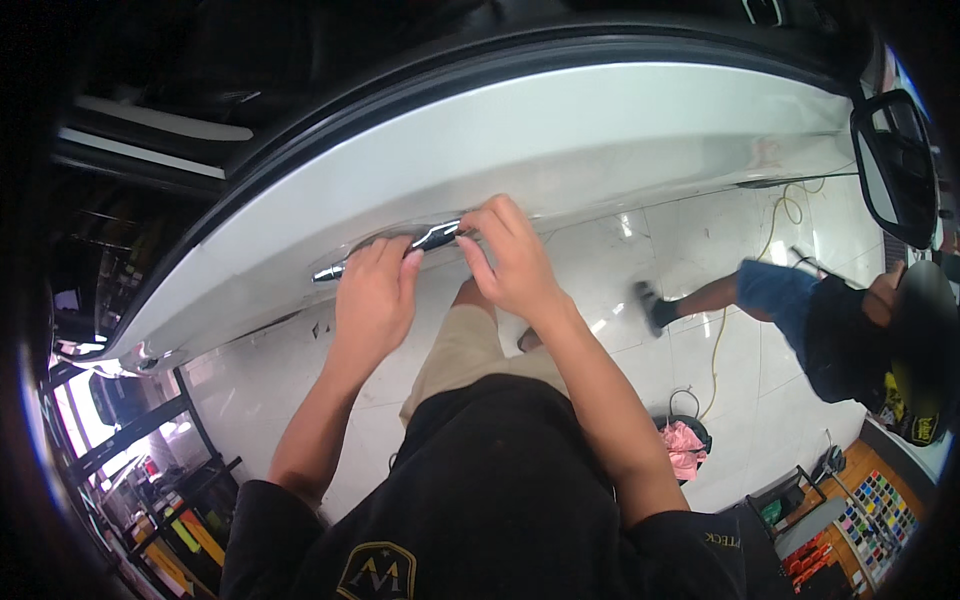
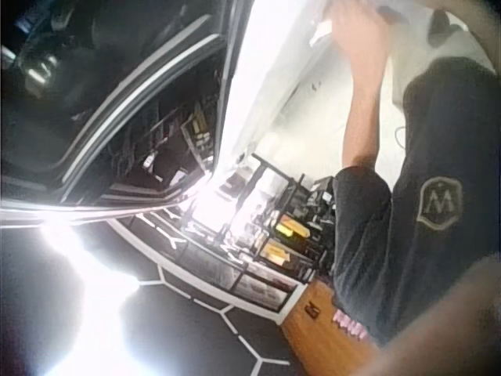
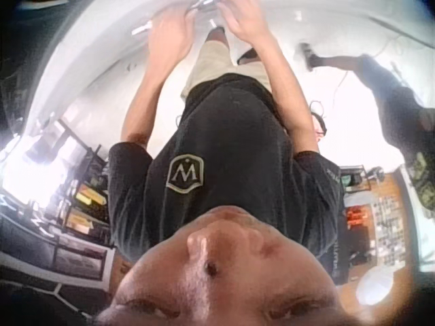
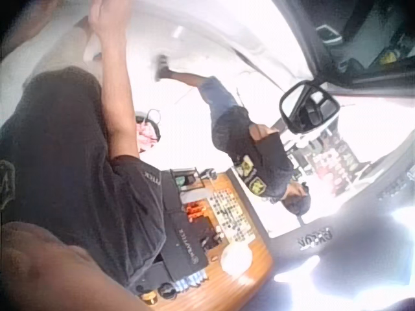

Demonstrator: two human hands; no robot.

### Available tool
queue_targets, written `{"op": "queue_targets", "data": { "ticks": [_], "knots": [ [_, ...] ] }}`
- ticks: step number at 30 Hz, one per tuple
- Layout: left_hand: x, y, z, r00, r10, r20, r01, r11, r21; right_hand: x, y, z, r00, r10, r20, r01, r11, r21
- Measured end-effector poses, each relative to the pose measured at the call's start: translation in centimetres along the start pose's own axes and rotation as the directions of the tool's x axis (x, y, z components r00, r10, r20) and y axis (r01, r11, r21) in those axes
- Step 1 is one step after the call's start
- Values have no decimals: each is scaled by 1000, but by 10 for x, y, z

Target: The person applies a transparent protective film to the chrome door handle of a white car. They use a small plastic squeegee tool to smooth the film and a knife to trim the excess material around the handle's edges. The person carefully peels back and repositions the film to ensure a precise fit.

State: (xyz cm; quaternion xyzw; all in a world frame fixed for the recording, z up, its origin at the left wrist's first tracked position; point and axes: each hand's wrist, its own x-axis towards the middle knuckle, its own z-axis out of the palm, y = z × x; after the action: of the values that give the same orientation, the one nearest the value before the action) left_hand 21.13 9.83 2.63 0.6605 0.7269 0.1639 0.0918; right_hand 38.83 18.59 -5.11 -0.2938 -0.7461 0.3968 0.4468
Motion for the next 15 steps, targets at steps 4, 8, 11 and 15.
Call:
{"op": "queue_targets", "data": {
  "ticks": [4, 8, 11, 15],
  "knots": [
    [25, 5, 6, 955, -244, 169, 240, 970, 47, 0, 9, -6, 1000, -5, 23, 5, 1000, 11],
    [30, 8, 17, 938, -316, 141, 302, 947, 112, -3, 15, -10, 998, -50, 35, 50, 999, -3],
    [28, 8, 16, 944, -283, 170, 263, 956, 131, 6, 14, -9, 999, -37, -12, 37, 997, 73],
    [25, 16, -1, 942, -238, 236, 244, 970, 4, 1, 13, -10, 999, 39, -8, -37, 990, 135]
  ]
}}
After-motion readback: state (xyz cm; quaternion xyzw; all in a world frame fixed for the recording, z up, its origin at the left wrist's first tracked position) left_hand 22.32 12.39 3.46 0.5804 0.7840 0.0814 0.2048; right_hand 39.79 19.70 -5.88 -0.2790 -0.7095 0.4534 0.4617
